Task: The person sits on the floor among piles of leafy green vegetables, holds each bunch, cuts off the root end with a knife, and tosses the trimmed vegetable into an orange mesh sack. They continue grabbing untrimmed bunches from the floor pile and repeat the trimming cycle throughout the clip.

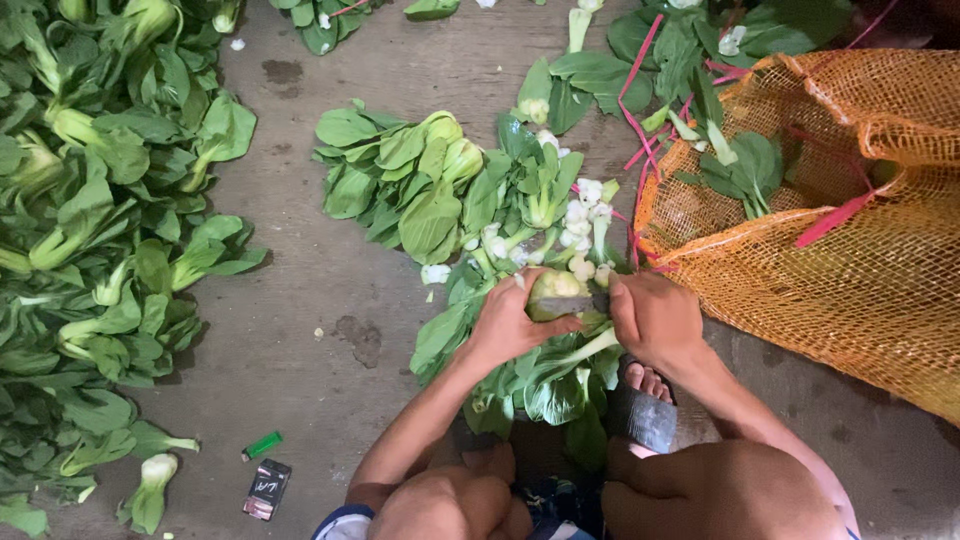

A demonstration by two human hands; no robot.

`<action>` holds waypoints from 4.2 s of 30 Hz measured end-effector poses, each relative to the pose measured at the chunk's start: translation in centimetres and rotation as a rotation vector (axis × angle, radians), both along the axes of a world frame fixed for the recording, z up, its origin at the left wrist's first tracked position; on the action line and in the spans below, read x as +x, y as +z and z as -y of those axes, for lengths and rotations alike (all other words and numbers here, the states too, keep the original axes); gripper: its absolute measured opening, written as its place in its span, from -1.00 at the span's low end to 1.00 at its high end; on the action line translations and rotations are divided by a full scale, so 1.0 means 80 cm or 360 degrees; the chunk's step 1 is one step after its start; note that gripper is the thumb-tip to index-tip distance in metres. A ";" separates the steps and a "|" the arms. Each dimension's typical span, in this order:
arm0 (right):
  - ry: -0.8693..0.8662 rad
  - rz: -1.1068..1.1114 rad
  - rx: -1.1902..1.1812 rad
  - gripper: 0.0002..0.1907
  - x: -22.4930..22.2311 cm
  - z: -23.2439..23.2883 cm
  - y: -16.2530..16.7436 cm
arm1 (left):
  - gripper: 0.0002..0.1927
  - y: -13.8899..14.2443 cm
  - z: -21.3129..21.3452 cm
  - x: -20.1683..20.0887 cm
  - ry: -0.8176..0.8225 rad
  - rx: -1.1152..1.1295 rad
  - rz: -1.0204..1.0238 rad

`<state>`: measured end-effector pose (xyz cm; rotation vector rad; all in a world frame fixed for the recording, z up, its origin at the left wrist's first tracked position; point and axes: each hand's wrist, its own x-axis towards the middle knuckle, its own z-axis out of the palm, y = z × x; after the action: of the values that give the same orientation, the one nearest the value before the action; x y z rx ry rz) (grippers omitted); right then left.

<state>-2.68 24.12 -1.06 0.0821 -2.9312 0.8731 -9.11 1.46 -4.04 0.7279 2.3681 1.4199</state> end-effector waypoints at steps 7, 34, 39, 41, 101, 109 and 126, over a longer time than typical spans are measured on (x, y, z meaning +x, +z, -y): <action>0.0073 -0.0052 0.0193 -0.73 0.003 0.006 0.009 | -0.29 0.013 -0.002 -0.002 -0.0077 -0.0102 0.0007; -0.0198 0.0476 0.0534 -0.58 0.000 -0.050 -0.102 | -0.11 -0.015 -0.007 0.005 -0.0141 -0.0275 0.0033; -0.0317 0.0676 0.0080 -0.53 0.006 -0.069 -0.100 | -0.15 -0.009 -0.009 0.006 -0.0121 -0.0236 -0.0114; -0.0223 0.0643 0.0066 -0.57 0.007 -0.060 -0.090 | -0.15 -0.007 -0.012 0.005 -0.0090 -0.0270 -0.0060; -0.0400 0.0513 -0.3185 -0.22 0.051 -0.087 -0.129 | -0.41 -0.152 -0.063 -0.212 -0.0932 -0.1042 -0.0881; -0.0232 0.0595 -0.1263 -0.40 0.022 -0.062 -0.074 | -0.33 -0.077 -0.029 -0.111 -0.0198 0.0088 0.0358; 0.0213 0.0079 0.0093 -0.43 -0.013 0.015 0.031 | -0.29 -0.011 -0.004 -0.035 -0.0204 0.0129 0.0356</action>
<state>-3.74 22.89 1.40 0.2669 -3.0274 0.8177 -11.93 1.81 -4.94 0.6880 2.0687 1.4670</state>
